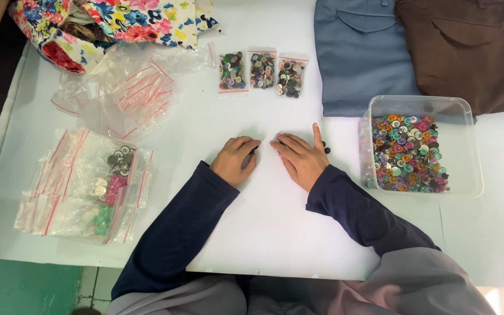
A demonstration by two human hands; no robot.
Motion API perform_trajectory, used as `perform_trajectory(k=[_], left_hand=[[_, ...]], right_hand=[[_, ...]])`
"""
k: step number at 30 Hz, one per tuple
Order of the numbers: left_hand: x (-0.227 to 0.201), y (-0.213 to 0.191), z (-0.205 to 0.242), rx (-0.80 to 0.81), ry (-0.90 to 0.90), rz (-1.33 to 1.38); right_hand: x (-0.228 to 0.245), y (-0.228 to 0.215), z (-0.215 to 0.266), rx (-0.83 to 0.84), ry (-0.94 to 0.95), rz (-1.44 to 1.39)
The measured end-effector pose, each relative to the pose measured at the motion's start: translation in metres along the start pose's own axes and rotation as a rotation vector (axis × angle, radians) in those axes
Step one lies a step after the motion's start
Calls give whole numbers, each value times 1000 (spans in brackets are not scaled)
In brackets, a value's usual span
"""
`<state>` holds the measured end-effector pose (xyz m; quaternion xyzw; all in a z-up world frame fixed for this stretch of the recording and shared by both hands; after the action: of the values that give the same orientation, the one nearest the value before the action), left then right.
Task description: Sorting and counting buttons from a large container into small plastic bags
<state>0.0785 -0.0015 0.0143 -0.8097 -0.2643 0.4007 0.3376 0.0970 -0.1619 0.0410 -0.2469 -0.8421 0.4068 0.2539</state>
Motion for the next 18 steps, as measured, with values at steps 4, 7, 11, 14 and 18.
perform_trajectory(k=[4,7,11,14,18], left_hand=[[0,2,1,-20,10,-26],[-9,-6,-3,-42,0,-43],[-39,-35,-14,-192,79,-154],[-73,-55,-30,-296,135,-163],[-134,-53,-62,-342,227,-15]], right_hand=[[3,-8,-2,-21,-7,-26],[9,-25,0,-53,-18,-93],[21,-62,13,-150,-8,-164],[34,-111,23,-252,-32,-155],[10,-174,47,-404,-18,-28]])
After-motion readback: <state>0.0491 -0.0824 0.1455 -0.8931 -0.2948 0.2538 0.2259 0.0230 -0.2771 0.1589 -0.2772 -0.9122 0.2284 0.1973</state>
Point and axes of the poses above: each hand's wrist, its own z-axis away from the middle knuckle, its own y-axis out of the palm, x = y × z, the point moved 9 cm from there along -z, towards the middle knuckle, and after that the axes turned 8 degrees about y, right-handed, at the moved point
